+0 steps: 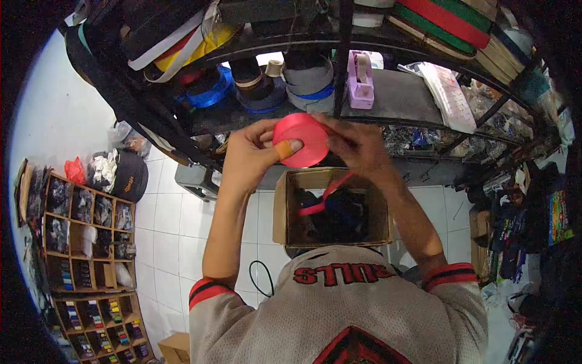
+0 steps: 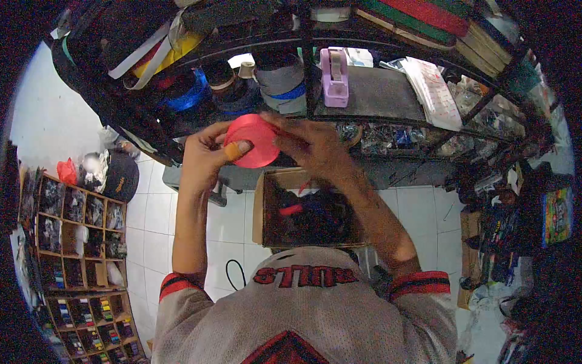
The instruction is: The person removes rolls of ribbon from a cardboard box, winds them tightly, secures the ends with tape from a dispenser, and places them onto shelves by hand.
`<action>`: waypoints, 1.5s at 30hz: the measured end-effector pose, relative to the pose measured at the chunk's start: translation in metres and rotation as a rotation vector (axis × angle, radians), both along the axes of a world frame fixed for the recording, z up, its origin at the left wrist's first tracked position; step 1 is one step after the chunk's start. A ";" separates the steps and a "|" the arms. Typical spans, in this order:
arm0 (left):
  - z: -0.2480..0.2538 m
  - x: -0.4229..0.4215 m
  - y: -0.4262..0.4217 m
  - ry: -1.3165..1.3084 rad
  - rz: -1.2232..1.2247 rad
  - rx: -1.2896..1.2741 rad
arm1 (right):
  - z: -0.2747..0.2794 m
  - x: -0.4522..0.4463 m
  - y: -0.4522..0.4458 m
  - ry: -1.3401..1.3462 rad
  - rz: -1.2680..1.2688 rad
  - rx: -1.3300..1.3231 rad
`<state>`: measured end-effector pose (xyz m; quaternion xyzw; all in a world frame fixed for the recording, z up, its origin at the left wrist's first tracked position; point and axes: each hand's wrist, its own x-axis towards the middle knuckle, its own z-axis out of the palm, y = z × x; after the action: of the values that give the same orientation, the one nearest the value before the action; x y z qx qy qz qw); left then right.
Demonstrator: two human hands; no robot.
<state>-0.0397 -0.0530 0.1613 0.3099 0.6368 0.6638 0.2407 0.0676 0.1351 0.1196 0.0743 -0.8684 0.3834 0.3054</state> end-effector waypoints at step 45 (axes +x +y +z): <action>-0.007 0.000 0.001 0.015 -0.152 -0.059 | 0.018 0.004 0.006 -0.144 0.064 -0.249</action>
<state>-0.0397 -0.0523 0.1543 0.3550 0.6325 0.6222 0.2948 0.0712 0.1408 0.1375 0.0358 -0.8310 0.5020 0.2370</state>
